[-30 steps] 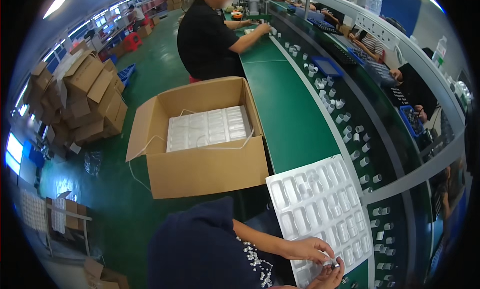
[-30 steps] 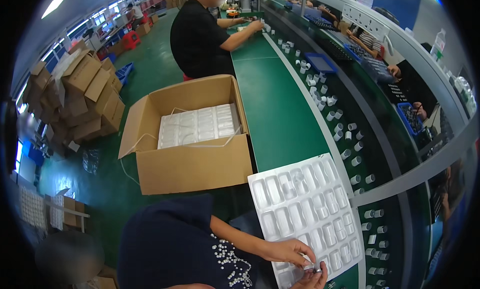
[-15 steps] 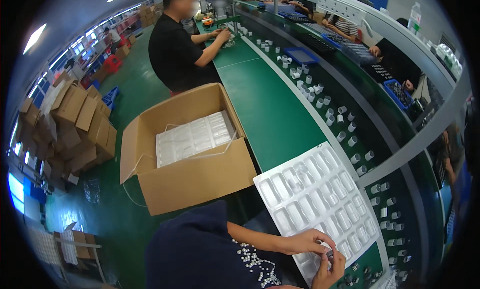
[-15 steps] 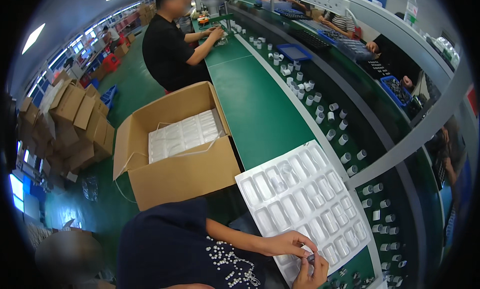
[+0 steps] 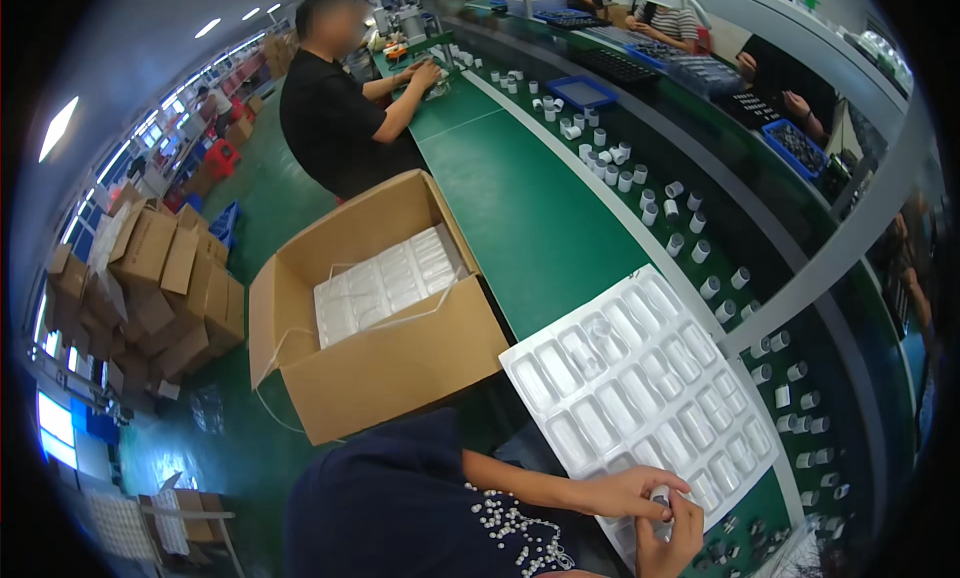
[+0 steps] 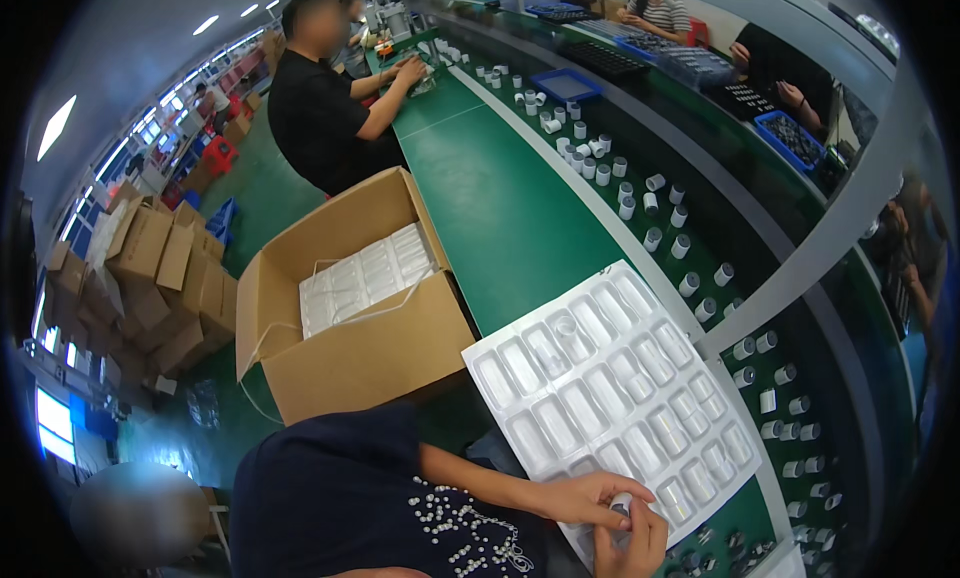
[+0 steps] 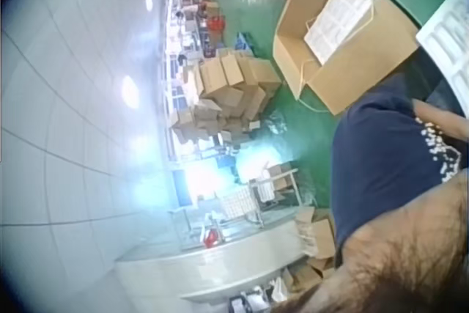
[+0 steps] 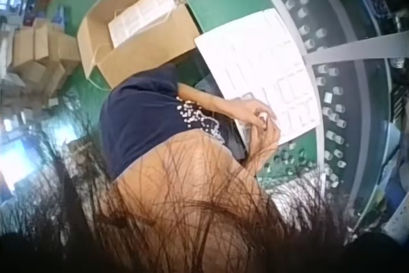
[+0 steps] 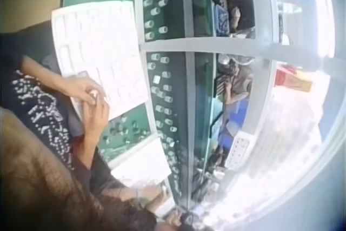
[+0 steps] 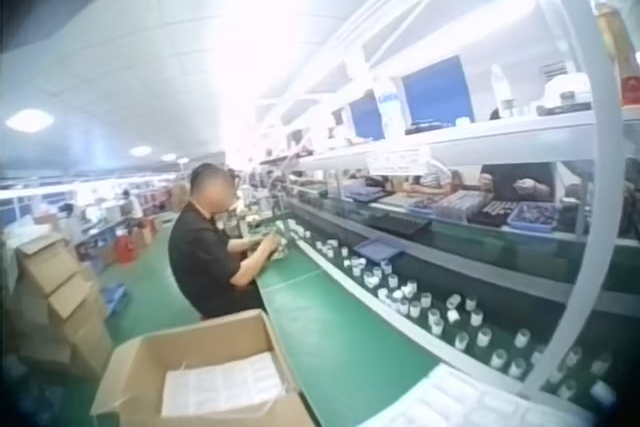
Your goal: Sorting and packing small components from a workbench into plastic organization trays on a production line.
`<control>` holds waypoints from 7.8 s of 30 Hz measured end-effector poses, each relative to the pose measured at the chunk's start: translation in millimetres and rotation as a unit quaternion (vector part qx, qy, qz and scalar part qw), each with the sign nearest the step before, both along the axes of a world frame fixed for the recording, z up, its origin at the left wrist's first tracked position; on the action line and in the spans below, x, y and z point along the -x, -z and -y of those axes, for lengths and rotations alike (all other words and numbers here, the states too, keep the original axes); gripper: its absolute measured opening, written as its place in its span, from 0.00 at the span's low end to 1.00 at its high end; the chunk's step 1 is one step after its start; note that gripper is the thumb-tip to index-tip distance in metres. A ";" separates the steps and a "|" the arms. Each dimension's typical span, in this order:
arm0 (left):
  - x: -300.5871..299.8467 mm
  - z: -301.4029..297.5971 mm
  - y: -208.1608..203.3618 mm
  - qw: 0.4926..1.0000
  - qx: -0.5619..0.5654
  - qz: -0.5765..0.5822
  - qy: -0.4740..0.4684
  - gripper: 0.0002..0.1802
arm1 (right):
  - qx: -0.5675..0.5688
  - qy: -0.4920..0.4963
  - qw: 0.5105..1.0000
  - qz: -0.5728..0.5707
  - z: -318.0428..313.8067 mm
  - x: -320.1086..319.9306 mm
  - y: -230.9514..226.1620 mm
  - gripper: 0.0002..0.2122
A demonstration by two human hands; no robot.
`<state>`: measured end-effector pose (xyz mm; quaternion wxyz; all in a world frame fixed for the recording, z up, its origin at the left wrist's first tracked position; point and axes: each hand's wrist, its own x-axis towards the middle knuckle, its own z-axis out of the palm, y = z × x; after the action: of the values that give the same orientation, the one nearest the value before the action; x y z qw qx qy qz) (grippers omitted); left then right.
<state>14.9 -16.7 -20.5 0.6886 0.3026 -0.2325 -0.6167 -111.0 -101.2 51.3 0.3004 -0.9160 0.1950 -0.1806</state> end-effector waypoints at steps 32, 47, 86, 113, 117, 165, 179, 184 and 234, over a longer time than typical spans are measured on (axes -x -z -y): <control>23.3 40.4 19.1 0.752 0.156 0.614 -0.182 0.20 | 0.104 0.261 0.954 -0.103 349.6 83.0 103.9 0.29; 22.9 24.6 13.8 0.773 0.133 0.589 -0.192 0.20 | 0.168 0.021 0.962 -0.213 100.4 66.7 -4.5 0.15; 21.1 -18.3 -24.3 0.999 -0.037 -0.020 -0.028 0.15 | -0.669 0.135 0.617 0.392 -26.1 42.9 44.4 0.14; 13.5 9.8 -19.4 0.989 -0.057 -0.122 0.053 0.18 | -0.479 0.259 0.761 0.352 4.0 70.2 63.1 0.13; 13.6 18.0 -22.1 0.987 -0.103 -0.067 0.102 0.17 | -0.447 0.252 0.769 0.382 4.3 76.7 77.0 0.14; 10.8 31.5 6.7 0.996 -0.083 -0.025 0.027 0.26 | 0.101 0.087 0.990 0.055 27.0 32.1 11.5 0.15; 14.6 38.4 4.6 0.989 -0.037 0.138 0.022 0.31 | 0.028 0.020 0.998 0.053 42.5 46.8 27.6 0.17; 2.9 50.1 -13.3 0.974 -0.084 0.183 0.105 0.34 | 0.051 0.033 0.997 0.048 44.2 47.0 27.9 0.17; 36.3 3.6 -4.6 0.958 0.034 0.189 -0.214 0.18 | 0.285 -0.035 0.953 0.098 -14.9 24.9 -13.8 0.11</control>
<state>-21.3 -20.3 -15.8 0.7575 0.4328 -0.3095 -0.3783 -135.9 -86.3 65.1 0.0509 -0.9477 0.0727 -0.3066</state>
